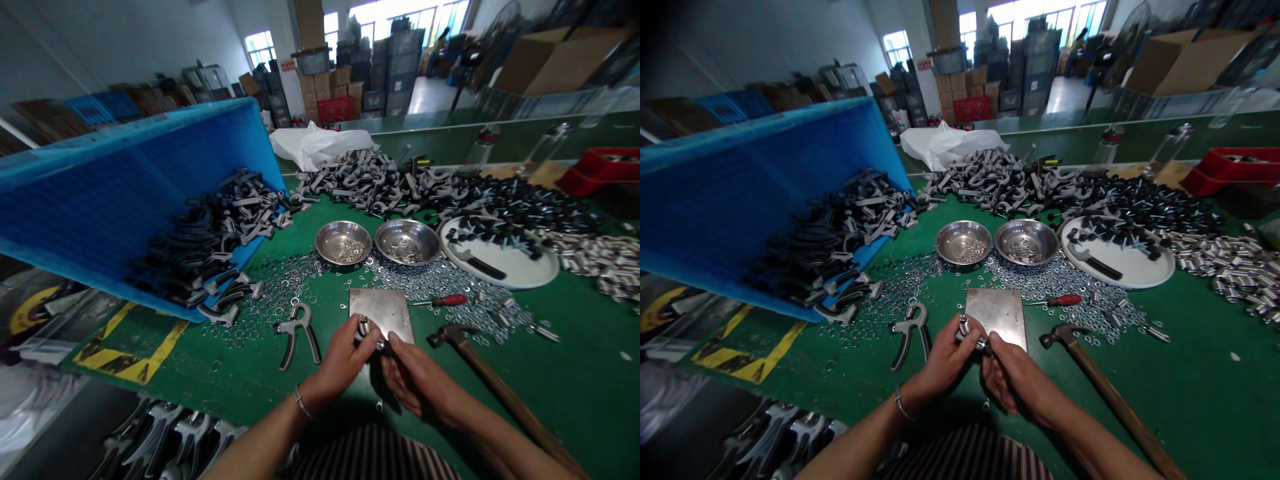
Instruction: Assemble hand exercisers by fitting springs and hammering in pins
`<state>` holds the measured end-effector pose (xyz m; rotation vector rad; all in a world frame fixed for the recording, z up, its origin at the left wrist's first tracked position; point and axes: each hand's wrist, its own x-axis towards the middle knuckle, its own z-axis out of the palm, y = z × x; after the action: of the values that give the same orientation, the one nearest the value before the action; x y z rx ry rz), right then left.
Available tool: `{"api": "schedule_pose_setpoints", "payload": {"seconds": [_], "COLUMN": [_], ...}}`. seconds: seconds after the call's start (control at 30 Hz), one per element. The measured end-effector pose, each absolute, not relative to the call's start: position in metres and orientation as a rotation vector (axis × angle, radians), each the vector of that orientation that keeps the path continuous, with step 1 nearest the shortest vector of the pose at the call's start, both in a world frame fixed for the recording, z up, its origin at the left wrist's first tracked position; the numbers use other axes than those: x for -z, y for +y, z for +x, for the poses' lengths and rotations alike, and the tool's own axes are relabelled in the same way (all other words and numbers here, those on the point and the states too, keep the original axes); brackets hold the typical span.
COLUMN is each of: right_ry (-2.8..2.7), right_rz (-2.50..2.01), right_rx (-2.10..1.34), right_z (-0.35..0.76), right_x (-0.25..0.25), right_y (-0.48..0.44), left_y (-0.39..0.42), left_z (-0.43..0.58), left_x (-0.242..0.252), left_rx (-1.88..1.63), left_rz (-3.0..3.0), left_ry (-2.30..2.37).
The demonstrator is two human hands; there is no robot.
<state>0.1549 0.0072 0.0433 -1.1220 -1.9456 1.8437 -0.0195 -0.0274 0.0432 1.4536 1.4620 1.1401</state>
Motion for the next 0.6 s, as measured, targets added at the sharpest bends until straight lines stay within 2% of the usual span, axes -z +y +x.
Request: {"api": "schedule_pose_setpoints", "payload": {"seconds": [0.07,0.1,0.2,0.23,0.27,0.37,0.4,0.43,0.53,0.57,0.6], "right_ry": [-1.842,-1.859,-1.958,-1.94,-1.906,-1.766,-1.776,-1.837,-1.975,-1.959,-1.937], "right_rz": [-1.065,-1.074,-1.137,-1.134,-1.127,-1.075,-1.083,-1.114,-1.177,-1.179,-1.175], "right_rx": [-2.172,-2.111,-1.466,-1.397,-1.483,-2.132,-2.176,-2.062,-1.373,-1.323,-1.424], "right_z": [0.155,0.156,0.157,0.157,0.157,0.156,0.156,0.156,0.157,0.157,0.157], "right_x": [-0.043,-0.043,-0.043,-0.043,-0.043,-0.043,-0.044,-0.044,-0.043,-0.042,-0.041], "right_y": [0.007,0.008,0.011,0.012,0.012,0.011,0.012,0.013,0.016,0.017,0.018], "left_y": [-0.027,-0.026,-0.022,-0.021,-0.02,-0.02,-0.019,-0.019,-0.015,-0.014,-0.012], "left_z": [-0.02,-0.02,-0.018,-0.017,-0.017,-0.018,-0.018,-0.018,-0.014,-0.012,-0.011], "left_x": [-0.045,-0.045,-0.045,-0.045,-0.046,-0.047,-0.046,-0.046,-0.044,-0.044,-0.045], "left_rx": [-1.077,-1.058,-1.122,-1.162,-1.189,-1.132,-1.084,-1.049,-1.089,-1.137,-1.186], "left_rz": [1.553,1.561,1.428,1.392,1.393,1.578,1.636,1.658,1.512,1.46,1.445], "left_ry": [1.448,1.472,1.54,1.525,1.495,1.418,1.429,1.461,1.524,1.494,1.443]}}
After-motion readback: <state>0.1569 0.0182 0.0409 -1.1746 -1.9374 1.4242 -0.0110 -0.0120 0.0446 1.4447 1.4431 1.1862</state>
